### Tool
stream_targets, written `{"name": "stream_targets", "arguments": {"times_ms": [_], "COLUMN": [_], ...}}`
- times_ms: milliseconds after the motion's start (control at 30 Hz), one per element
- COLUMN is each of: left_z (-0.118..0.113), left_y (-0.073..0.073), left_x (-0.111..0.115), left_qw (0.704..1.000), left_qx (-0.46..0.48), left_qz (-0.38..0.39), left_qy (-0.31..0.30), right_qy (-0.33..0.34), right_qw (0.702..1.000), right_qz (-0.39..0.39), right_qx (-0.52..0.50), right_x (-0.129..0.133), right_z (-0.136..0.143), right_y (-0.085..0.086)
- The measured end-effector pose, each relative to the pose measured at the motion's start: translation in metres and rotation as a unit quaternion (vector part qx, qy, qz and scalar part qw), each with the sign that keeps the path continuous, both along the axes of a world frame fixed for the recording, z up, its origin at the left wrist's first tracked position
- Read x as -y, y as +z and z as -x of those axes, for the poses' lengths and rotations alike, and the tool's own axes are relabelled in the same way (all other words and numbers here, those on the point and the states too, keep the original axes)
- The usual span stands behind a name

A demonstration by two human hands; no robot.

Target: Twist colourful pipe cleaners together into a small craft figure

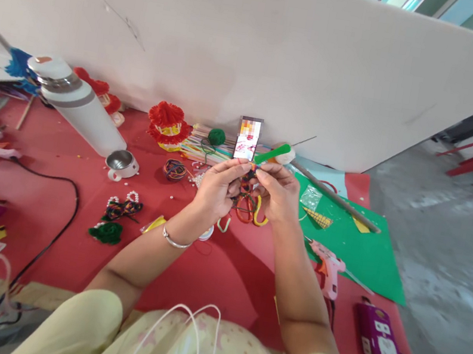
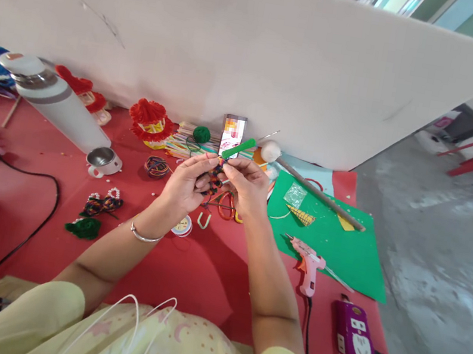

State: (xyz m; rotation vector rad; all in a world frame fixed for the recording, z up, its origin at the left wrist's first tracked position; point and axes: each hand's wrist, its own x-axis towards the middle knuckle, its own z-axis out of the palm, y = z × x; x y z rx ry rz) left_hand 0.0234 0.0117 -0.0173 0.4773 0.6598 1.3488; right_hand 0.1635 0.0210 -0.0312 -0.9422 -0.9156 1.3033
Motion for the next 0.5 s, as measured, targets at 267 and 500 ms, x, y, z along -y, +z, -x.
{"name": "stream_targets", "arguments": {"times_ms": [267,500], "left_z": [-0.0004,-0.0006], "left_y": [-0.0007,0.0003], "left_x": [-0.0001,0.0006], "left_qw": [1.000,1.000], "left_qx": [0.003,0.013], "left_qz": [-0.003,-0.008], "left_qy": [-0.003,-0.002], "right_qy": [0.001,-0.007], "right_qw": [1.000,0.999], "right_qz": [-0.013,-0.029], "right_qx": [-0.006,0.012], "right_x": [0.0006,0.0005], "right_z": [0.0001,0.0009], "right_y": [0.0005,0.0003]}}
